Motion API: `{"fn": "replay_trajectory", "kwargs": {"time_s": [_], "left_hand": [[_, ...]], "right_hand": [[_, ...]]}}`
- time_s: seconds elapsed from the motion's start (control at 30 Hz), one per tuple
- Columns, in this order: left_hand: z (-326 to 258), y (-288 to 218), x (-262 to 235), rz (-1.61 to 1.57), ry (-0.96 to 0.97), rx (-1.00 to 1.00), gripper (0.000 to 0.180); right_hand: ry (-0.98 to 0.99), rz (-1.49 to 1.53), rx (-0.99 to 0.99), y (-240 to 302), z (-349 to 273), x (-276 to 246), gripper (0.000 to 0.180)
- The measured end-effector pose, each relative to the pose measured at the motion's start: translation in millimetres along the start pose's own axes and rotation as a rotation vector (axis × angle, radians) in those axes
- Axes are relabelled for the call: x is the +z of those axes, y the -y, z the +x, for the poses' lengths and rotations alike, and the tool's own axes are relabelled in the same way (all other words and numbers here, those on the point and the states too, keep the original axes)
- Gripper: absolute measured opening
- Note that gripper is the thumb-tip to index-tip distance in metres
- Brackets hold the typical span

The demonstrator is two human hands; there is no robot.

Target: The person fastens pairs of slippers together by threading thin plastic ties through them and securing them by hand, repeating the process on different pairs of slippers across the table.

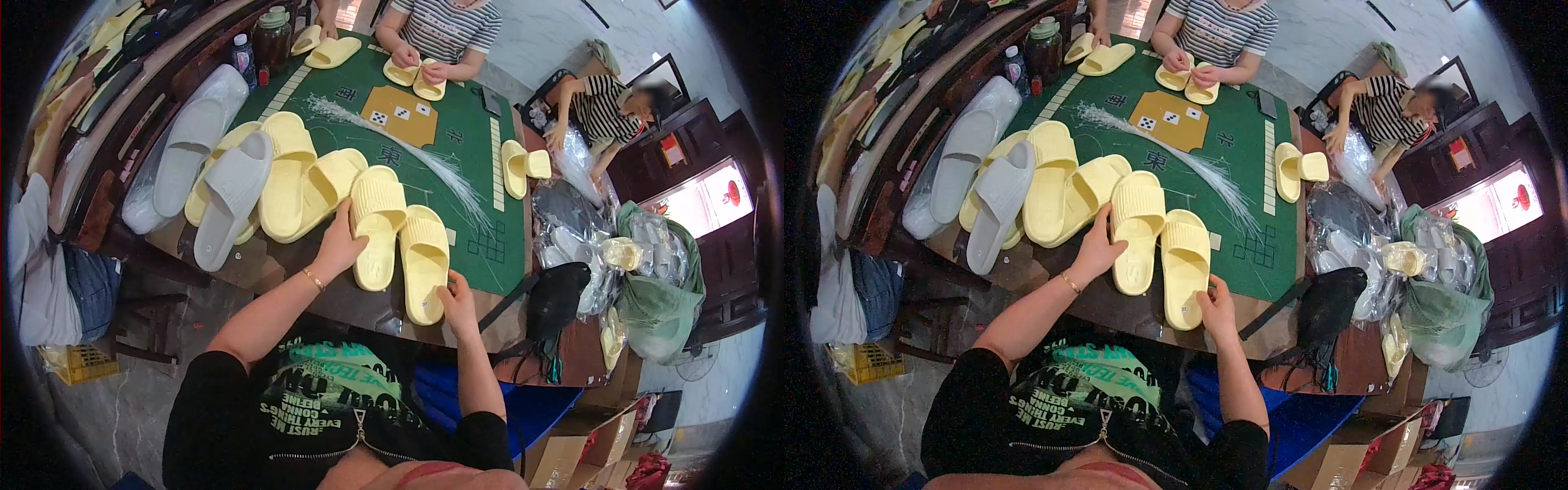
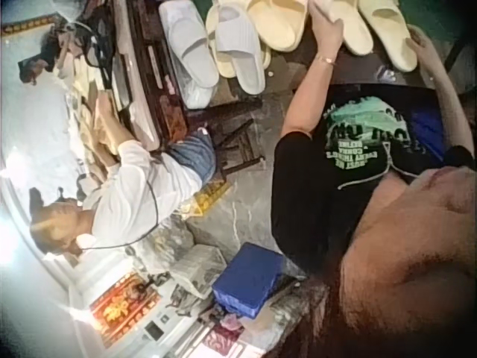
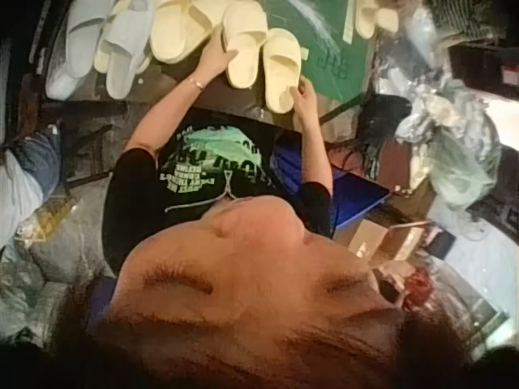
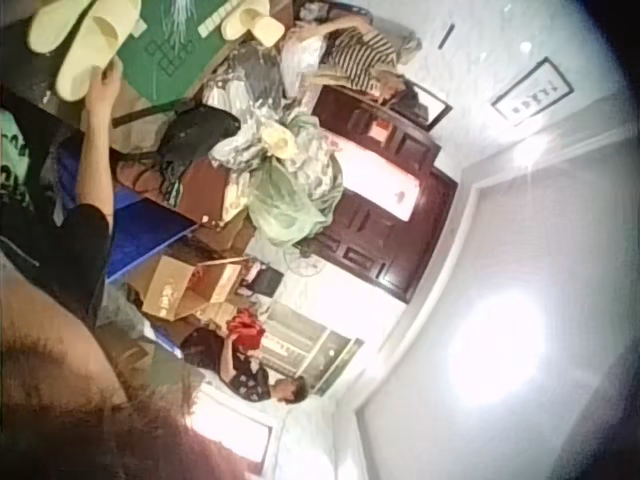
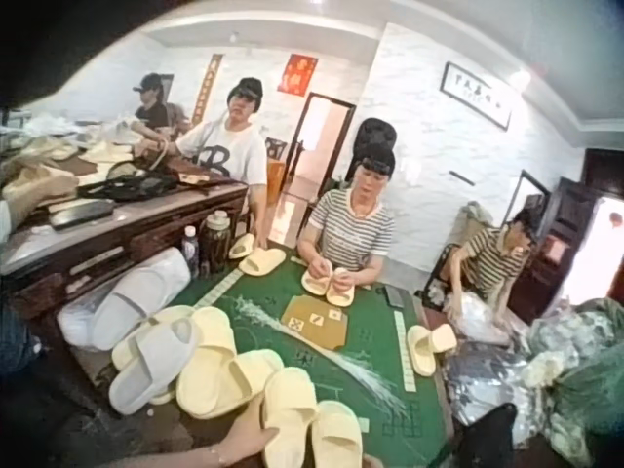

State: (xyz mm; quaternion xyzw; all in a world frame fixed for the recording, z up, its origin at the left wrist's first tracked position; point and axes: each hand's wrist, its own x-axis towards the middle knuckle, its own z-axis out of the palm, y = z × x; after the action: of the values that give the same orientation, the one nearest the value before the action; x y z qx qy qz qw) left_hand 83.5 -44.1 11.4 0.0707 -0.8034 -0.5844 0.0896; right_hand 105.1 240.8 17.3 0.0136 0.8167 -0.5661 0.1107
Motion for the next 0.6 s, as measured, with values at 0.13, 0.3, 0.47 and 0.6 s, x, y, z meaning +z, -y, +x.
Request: {"fn": "replay_trajectory", "kwargs": {"time_s": [0.13,0.3,0.47,0.6], "left_hand": [[-12,-11,-2,-0.02,0.143,-0.137,0.082],[-23,-3,-35,0.262,0.271,-0.033,0.068],[-20,-11,-41,0.46,0.065,0.313,0.044],[-2,-41,-16,0.319,0.052,0.487,0.035]], "right_hand": [[-0.049,-0.007,-0.031,8,-2,-2,0.041],[0.083,-0.262,-0.011,23,-4,-5,0.018],[-0.095,-0.078,-0.128,39,46,-14,0.019],[-0.228,-0.278,-0.261,41,107,-12,0.029]]}}
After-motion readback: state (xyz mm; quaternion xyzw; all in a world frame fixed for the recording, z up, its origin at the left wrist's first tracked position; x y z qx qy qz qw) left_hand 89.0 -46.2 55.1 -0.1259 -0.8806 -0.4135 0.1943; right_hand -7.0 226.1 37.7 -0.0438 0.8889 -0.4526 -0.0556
